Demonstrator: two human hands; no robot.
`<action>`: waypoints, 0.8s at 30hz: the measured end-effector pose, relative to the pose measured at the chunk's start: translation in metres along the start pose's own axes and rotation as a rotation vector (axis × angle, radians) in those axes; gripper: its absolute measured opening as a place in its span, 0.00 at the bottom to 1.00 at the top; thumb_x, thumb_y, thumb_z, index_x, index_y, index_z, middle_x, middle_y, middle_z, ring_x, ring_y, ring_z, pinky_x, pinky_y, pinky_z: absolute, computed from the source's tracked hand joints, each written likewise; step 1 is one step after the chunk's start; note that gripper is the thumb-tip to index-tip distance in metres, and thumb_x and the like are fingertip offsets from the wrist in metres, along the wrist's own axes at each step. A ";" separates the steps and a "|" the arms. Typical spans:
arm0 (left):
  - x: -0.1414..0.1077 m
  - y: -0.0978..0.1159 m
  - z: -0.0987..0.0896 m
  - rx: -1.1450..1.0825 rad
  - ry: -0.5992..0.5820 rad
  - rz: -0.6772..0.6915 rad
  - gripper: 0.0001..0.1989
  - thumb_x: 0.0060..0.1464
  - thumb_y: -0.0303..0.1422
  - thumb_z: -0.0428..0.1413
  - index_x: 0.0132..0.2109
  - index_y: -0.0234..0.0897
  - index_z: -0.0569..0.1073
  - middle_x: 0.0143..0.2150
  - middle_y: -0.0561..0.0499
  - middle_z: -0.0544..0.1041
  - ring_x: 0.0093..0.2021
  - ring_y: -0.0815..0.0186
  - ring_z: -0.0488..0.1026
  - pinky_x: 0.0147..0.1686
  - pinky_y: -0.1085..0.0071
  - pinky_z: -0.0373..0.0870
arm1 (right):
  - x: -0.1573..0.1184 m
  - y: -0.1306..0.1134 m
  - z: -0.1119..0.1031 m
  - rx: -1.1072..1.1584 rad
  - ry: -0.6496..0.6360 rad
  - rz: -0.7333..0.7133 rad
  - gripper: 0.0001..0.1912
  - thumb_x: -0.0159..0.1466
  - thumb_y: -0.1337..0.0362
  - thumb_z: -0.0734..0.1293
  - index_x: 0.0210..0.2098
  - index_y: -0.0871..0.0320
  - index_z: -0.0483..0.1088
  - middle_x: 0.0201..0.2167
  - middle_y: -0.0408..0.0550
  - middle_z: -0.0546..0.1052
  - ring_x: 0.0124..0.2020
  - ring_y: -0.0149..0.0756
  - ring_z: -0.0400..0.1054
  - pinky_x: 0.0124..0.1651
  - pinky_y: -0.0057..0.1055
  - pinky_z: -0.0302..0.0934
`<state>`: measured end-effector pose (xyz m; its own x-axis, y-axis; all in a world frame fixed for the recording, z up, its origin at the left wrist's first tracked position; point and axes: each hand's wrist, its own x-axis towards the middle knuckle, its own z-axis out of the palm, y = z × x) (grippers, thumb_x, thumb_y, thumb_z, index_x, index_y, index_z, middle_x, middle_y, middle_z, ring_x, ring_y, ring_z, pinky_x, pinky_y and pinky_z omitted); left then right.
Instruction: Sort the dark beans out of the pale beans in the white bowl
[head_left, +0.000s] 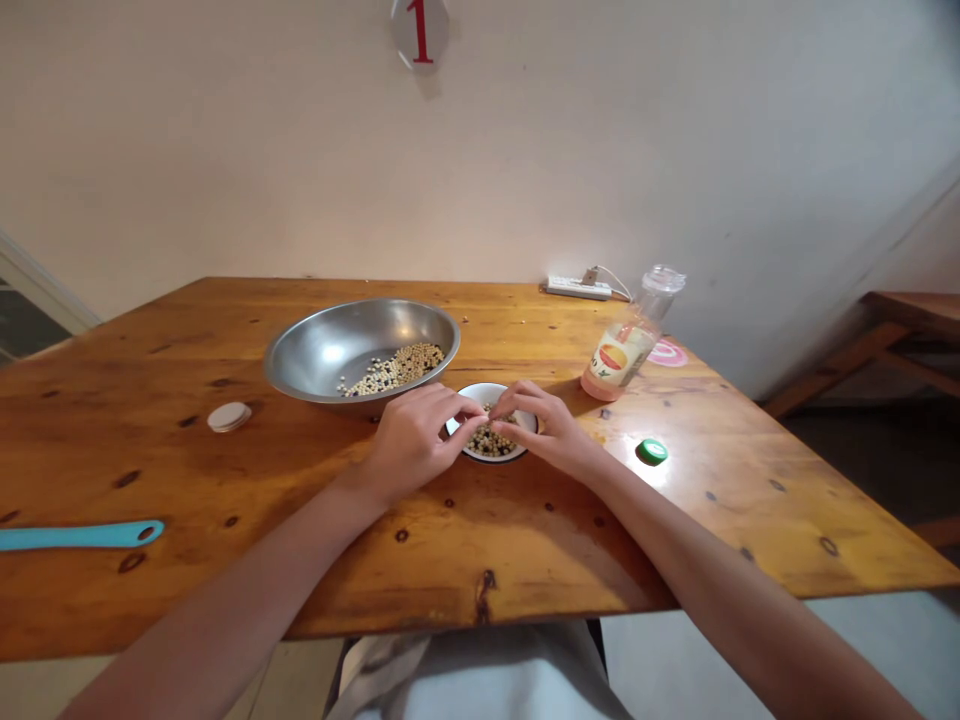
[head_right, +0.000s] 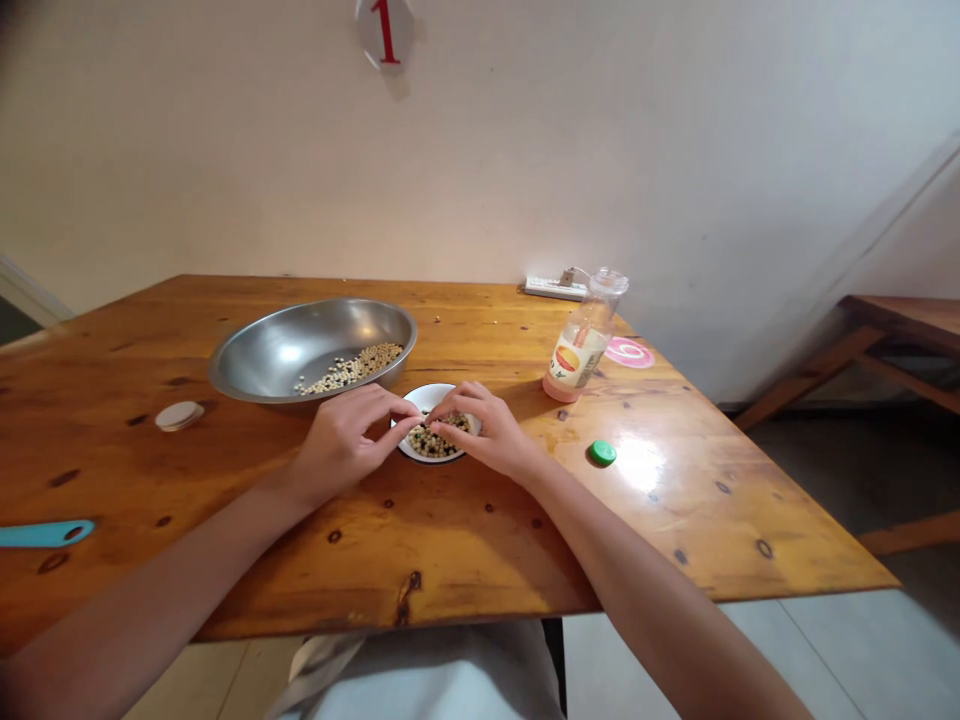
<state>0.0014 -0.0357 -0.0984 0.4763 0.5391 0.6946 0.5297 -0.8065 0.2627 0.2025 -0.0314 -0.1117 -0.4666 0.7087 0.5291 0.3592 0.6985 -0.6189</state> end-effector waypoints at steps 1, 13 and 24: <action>0.000 0.000 -0.001 -0.003 0.010 -0.008 0.06 0.57 0.31 0.53 0.32 0.37 0.73 0.28 0.53 0.77 0.28 0.69 0.70 0.33 0.71 0.65 | 0.000 0.000 0.000 -0.001 -0.004 0.005 0.07 0.63 0.61 0.64 0.34 0.57 0.71 0.34 0.48 0.72 0.39 0.35 0.66 0.45 0.33 0.60; 0.007 -0.007 -0.023 0.024 0.088 0.066 0.05 0.56 0.31 0.55 0.31 0.38 0.72 0.27 0.53 0.77 0.29 0.69 0.71 0.34 0.70 0.65 | 0.000 0.003 -0.006 0.003 -0.001 0.076 0.08 0.64 0.61 0.63 0.35 0.58 0.71 0.34 0.48 0.72 0.37 0.35 0.66 0.43 0.32 0.60; 0.006 -0.005 -0.018 0.000 0.095 0.044 0.04 0.55 0.30 0.56 0.32 0.37 0.73 0.27 0.53 0.77 0.28 0.69 0.70 0.33 0.70 0.65 | 0.000 0.004 -0.004 0.031 -0.005 0.020 0.09 0.64 0.60 0.63 0.33 0.58 0.72 0.34 0.47 0.73 0.39 0.34 0.67 0.45 0.31 0.59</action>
<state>-0.0113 -0.0325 -0.0838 0.4308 0.4776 0.7657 0.5097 -0.8290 0.2302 0.2069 -0.0277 -0.1119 -0.4639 0.7222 0.5131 0.3434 0.6805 -0.6473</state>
